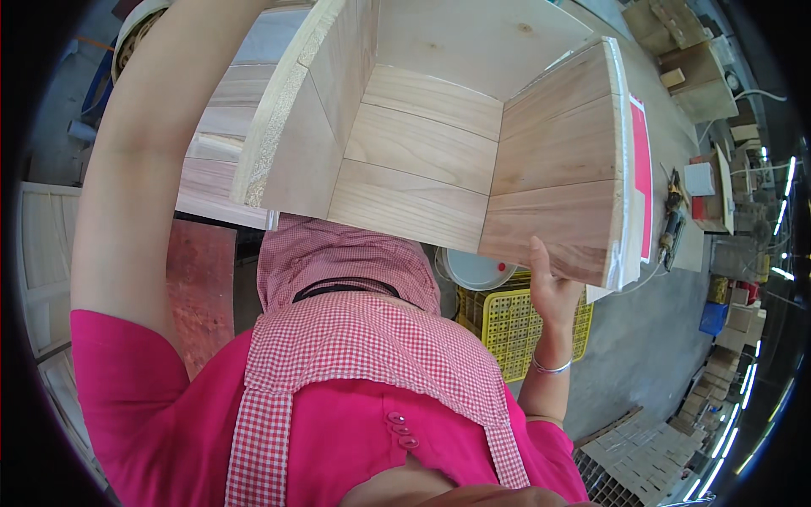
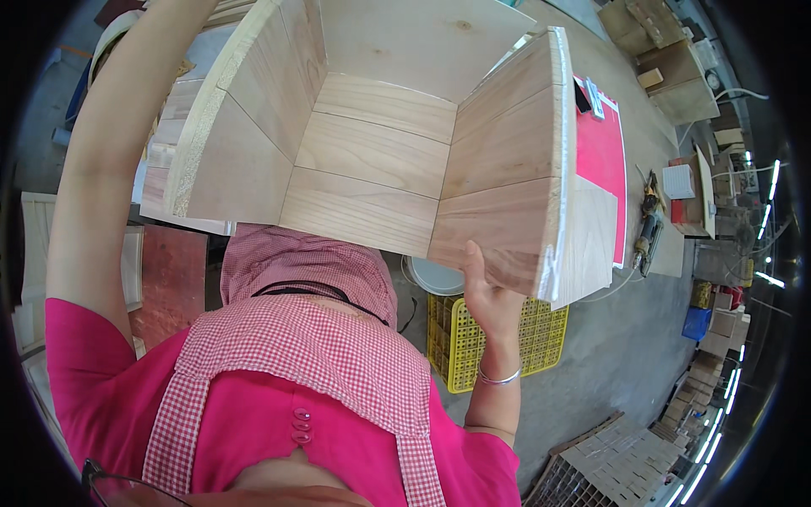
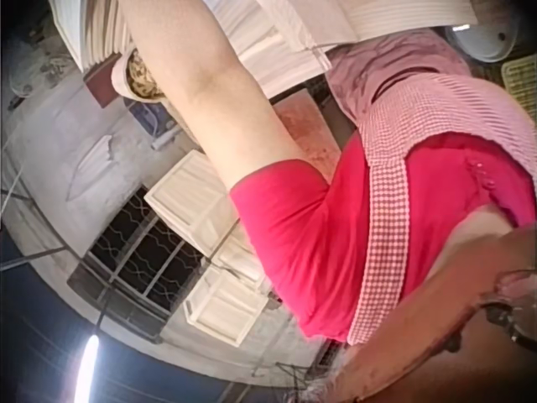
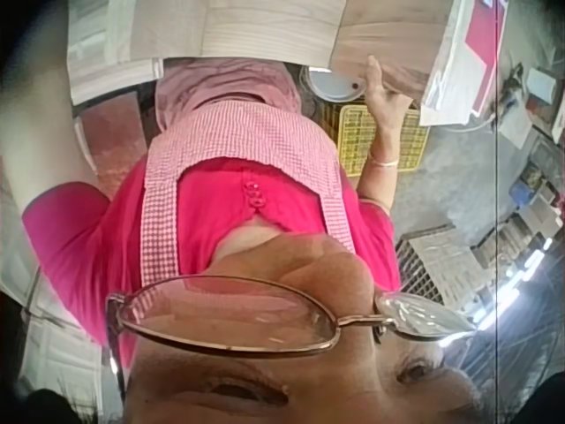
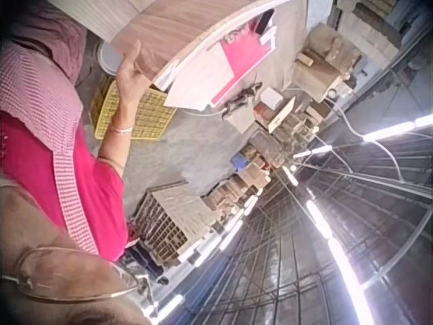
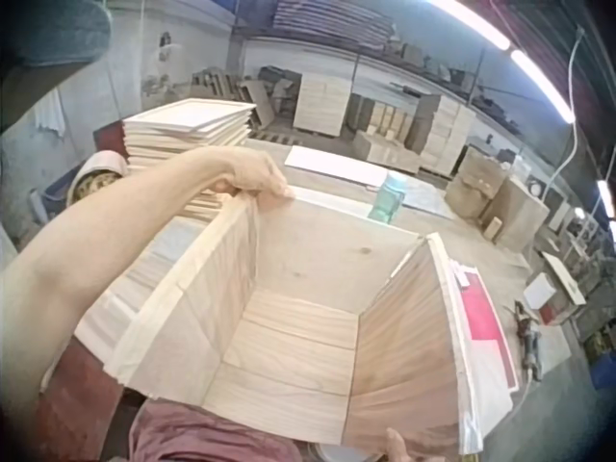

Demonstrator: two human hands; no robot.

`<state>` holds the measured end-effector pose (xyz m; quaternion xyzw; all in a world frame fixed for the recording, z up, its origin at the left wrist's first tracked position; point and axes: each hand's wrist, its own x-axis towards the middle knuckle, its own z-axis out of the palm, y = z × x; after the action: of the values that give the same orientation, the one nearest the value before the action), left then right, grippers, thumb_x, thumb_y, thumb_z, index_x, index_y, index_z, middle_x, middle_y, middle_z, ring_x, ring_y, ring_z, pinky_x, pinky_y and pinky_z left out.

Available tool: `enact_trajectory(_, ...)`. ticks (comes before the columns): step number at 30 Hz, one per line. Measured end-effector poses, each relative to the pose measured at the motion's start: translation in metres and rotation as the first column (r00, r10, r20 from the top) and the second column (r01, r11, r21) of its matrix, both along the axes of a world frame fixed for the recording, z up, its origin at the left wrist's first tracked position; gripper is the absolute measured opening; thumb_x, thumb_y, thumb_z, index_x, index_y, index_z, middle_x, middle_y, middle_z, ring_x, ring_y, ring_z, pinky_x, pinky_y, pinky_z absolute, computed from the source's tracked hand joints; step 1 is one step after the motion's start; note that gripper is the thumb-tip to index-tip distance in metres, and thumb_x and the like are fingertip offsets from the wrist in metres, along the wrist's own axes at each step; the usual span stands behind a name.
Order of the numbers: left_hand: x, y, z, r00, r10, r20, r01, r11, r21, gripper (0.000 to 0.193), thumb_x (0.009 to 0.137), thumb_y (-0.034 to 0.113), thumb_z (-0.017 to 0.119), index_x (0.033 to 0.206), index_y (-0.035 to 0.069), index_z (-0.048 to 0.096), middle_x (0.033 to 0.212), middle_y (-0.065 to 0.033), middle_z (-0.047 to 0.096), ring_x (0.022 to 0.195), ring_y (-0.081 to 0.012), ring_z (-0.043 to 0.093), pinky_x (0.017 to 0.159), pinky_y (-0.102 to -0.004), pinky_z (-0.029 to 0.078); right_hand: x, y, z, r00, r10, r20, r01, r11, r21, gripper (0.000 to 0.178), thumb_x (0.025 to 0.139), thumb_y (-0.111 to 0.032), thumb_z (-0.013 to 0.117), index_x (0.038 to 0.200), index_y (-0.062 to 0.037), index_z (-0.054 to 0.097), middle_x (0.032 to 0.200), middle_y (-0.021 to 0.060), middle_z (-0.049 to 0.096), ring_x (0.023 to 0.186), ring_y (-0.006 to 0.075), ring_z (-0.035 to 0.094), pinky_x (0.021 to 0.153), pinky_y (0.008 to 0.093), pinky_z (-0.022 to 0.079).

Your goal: Assembling small wooden boxes by applying glue to the edges of wood slats and joining them into a square structure.

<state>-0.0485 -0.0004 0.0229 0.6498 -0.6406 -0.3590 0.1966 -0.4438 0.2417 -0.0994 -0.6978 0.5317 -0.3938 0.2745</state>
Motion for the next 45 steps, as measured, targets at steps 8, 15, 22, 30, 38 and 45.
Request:
enact_trajectory(8,-0.010,-0.001,-0.001,0.999,-0.033,0.000,0.033,0.989,-0.142,0.018,0.085,0.028,0.069,0.092,0.013,0.074,0.074,0.0012,0.062,0.059,-0.0109,0.048,0.046,-0.0316,0.037,0.007,-0.002,0.001,0.999,-0.018,-0.031,0.011,0.979,-0.202,0.012,0.087,-0.006,0.064,0.080,0.0021,0.068,0.072,0.0093,0.065,0.067,0.0199,0.061,0.071,0.0310,0.048)
enact_trajectory(15,0.009,-0.022,-0.021,0.994,-0.043,0.100,0.045,0.999,-0.011,0.021,0.084,0.030,0.071,0.098,0.015,0.075,0.085,-0.0017,0.069,0.073,-0.0129,0.057,0.060,-0.0364,0.046,-0.005,0.004,-0.007,0.980,0.082,-0.183,-0.110,0.983,-0.148,0.014,0.084,-0.005,0.065,0.072,0.0011,0.065,0.058,0.0098,0.057,0.052,0.0233,0.055,0.057,0.0324,0.044)
enact_trajectory(22,-0.011,0.004,0.006,0.986,-0.145,0.082,0.155,0.980,-0.123,0.034,0.088,0.038,0.062,0.065,0.014,0.062,0.056,0.0101,0.040,0.049,-0.0065,0.033,0.044,-0.0276,0.026,-0.002,-0.005,-0.002,0.935,0.134,-0.328,-0.192,0.970,-0.151,0.013,0.088,-0.005,0.062,0.078,0.0019,0.066,0.070,0.0075,0.065,0.067,0.0196,0.062,0.064,0.0339,0.049)
enact_trajectory(30,0.023,0.011,-0.029,0.790,0.125,-0.600,-0.137,0.990,0.026,0.057,0.095,0.042,0.052,0.141,0.011,0.041,0.133,-0.0104,0.049,0.121,-0.0199,0.047,0.099,-0.0324,0.040,-0.013,-0.013,0.009,0.995,0.076,-0.057,-0.061,0.973,0.225,0.055,0.075,-0.013,0.071,0.124,0.0003,0.052,0.097,0.0209,0.064,0.085,0.0309,0.066,0.073,0.0401,0.052)
enact_trajectory(38,0.038,0.058,-0.089,0.369,0.022,-0.929,-0.109,0.994,-0.019,0.056,0.098,0.036,0.045,0.140,0.001,0.035,0.128,-0.0185,0.053,0.114,-0.0273,0.054,0.099,-0.0394,0.043,-0.040,-0.035,-0.005,0.846,0.520,0.119,-0.531,0.805,0.265,0.082,0.075,-0.015,0.072,0.145,-0.0035,0.030,0.131,0.0199,0.051,0.116,0.0282,0.056,0.088,0.0355,0.051)
enact_trajectory(45,0.047,0.104,-0.113,0.462,0.072,-0.884,-0.262,0.963,-0.059,0.053,0.098,0.034,0.046,0.138,0.002,0.038,0.126,-0.0181,0.054,0.113,-0.0268,0.054,0.098,-0.0394,0.043,-0.040,-0.035,-0.021,0.795,0.506,0.334,-0.604,0.706,0.369,0.058,0.082,-0.018,0.064,0.134,0.0008,0.046,0.116,0.0177,0.062,0.102,0.0231,0.063,0.086,0.0331,0.049)
